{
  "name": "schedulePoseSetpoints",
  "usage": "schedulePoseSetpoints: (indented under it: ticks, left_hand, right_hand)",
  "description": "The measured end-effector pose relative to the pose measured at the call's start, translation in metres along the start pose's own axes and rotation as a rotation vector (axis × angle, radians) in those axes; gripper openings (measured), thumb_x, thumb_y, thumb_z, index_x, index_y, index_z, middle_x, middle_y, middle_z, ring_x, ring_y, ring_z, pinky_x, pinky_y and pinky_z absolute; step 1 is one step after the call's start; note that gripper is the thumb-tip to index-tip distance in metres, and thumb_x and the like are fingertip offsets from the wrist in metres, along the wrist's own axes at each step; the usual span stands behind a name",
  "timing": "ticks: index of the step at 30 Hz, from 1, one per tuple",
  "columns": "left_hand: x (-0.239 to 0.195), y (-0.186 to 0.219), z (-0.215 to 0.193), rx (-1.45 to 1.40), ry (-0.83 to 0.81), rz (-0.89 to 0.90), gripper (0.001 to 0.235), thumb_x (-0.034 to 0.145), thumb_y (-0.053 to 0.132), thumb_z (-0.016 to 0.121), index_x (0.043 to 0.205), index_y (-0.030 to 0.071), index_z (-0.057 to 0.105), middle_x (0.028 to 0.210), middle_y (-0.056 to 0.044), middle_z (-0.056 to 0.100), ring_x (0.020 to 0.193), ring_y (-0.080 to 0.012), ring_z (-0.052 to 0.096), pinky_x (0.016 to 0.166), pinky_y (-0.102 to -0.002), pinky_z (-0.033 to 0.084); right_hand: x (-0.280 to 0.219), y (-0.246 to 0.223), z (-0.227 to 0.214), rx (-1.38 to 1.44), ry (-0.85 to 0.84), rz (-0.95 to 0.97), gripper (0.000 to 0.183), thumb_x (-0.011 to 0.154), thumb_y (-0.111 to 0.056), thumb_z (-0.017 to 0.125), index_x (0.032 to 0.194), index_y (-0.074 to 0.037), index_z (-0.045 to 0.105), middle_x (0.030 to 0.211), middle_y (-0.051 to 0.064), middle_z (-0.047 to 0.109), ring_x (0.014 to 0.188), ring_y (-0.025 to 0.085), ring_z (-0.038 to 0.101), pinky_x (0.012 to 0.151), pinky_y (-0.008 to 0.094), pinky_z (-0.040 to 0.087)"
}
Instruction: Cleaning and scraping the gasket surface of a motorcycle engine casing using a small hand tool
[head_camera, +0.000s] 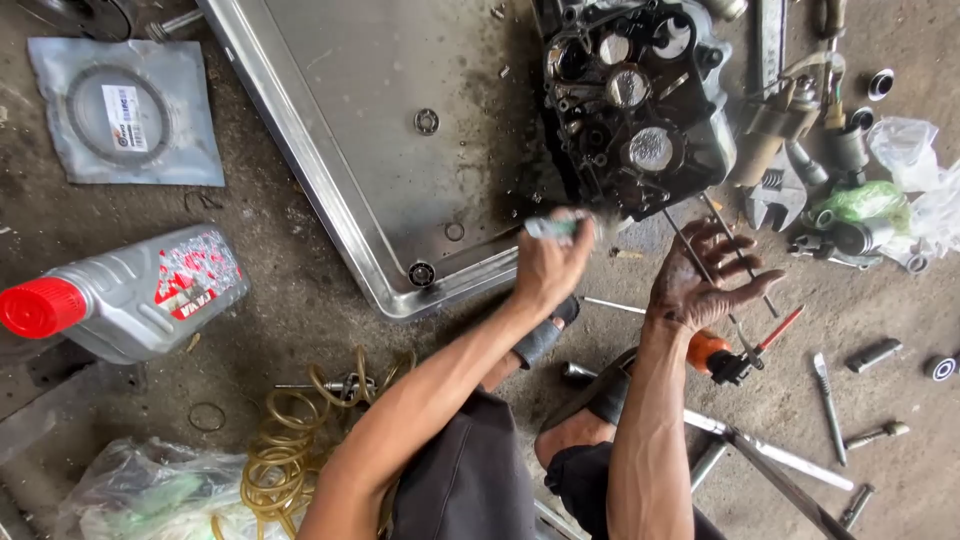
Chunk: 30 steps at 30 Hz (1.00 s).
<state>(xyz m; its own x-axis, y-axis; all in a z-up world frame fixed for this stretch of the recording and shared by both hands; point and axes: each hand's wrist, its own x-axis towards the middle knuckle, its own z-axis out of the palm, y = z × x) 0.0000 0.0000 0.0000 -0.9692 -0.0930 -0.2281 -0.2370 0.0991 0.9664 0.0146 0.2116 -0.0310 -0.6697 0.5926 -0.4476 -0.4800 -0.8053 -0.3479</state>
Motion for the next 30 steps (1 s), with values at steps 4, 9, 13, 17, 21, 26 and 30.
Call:
schedulePoseSetpoints:
  ticks: [4, 9, 13, 17, 21, 26, 30]
  left_hand:
    - [0.043, 0.012, -0.014, -0.077, 0.253, 0.049, 0.037, 0.108, 0.033, 0.055, 0.101, -0.001, 0.066, 0.075, -0.022, 0.074, 0.059, -0.0234, 0.073, 0.052, -0.033, 0.058]
    - [0.01, -0.008, 0.0, -0.053, -0.065, 0.118, 0.021, 0.109, 0.02, 0.06, 0.105, 0.001, 0.067, 0.076, -0.019, 0.075, 0.06, -0.0223, 0.076, 0.048, -0.03, 0.06]
    - [0.05, -0.001, -0.018, -0.037, 0.215, 0.098, 0.03, 0.109, 0.028, 0.057, 0.109, 0.0, 0.065, 0.075, -0.018, 0.072, 0.053, -0.0194, 0.069, 0.043, -0.028, 0.053]
    - [0.032, -0.03, -0.012, -0.009, -0.003, 0.216, 0.018, 0.105, 0.017, 0.063, 0.11, 0.0, 0.068, 0.079, -0.023, 0.074, 0.055, -0.0246, 0.072, 0.041, -0.032, 0.058]
    - [0.034, -0.029, -0.033, -0.017, 0.06, 0.227, 0.009, 0.1, 0.007, 0.068, 0.108, 0.004, 0.071, 0.079, -0.019, 0.074, 0.053, -0.0197, 0.069, 0.04, -0.028, 0.054]
    - [0.031, -0.012, -0.063, -0.036, 0.163, 0.053, 0.025, 0.105, 0.021, 0.066, 0.119, 0.001, 0.07, 0.095, -0.025, 0.076, 0.071, -0.0268, 0.077, 0.054, -0.031, 0.065]
    - [0.009, -0.023, -0.076, -0.124, 0.229, -0.092, 0.029, 0.103, 0.024, 0.068, 0.121, 0.001, 0.07, 0.1, -0.025, 0.076, 0.079, -0.0238, 0.078, 0.065, -0.027, 0.067]
  right_hand:
    - [-0.008, 0.005, 0.003, -0.015, -0.016, 0.063, 0.039, 0.078, -0.038, 0.087, 0.106, -0.015, 0.073, 0.118, 0.008, 0.075, 0.124, 0.033, 0.068, 0.122, 0.055, 0.049]
    - [-0.012, 0.012, 0.002, -0.149, 0.061, 0.035, 0.053, 0.072, -0.045, 0.09, 0.112, -0.016, 0.072, 0.122, 0.012, 0.075, 0.123, 0.037, 0.07, 0.12, 0.06, 0.05]
    - [-0.046, 0.03, 0.026, -0.327, 0.196, -0.002, 0.077, 0.071, -0.043, 0.09, 0.132, -0.008, 0.06, 0.13, 0.017, 0.068, 0.122, 0.038, 0.065, 0.108, 0.058, 0.058]
    - [-0.068, 0.044, -0.009, -1.386, -0.008, -0.261, 0.027, 0.105, -0.04, 0.068, 0.1, -0.014, 0.068, 0.075, 0.001, 0.063, 0.066, 0.011, 0.063, 0.067, 0.026, 0.056]
    - [-0.087, 0.079, 0.03, -1.974, -0.462, -0.443, 0.014, 0.104, -0.009, 0.073, 0.117, -0.007, 0.075, 0.068, 0.011, 0.071, 0.057, 0.015, 0.065, 0.052, 0.026, 0.053]
    - [-0.089, 0.09, 0.05, -2.699, -0.708, -0.472, 0.041, 0.112, -0.021, 0.05, 0.15, -0.005, 0.049, 0.074, 0.018, 0.073, 0.064, 0.027, 0.072, 0.065, 0.045, 0.06]
    - [-0.082, 0.094, 0.05, -2.996, -0.841, -0.367, 0.049, 0.111, -0.013, 0.046, 0.156, 0.003, 0.034, 0.083, 0.02, 0.076, 0.078, 0.032, 0.077, 0.077, 0.053, 0.062]
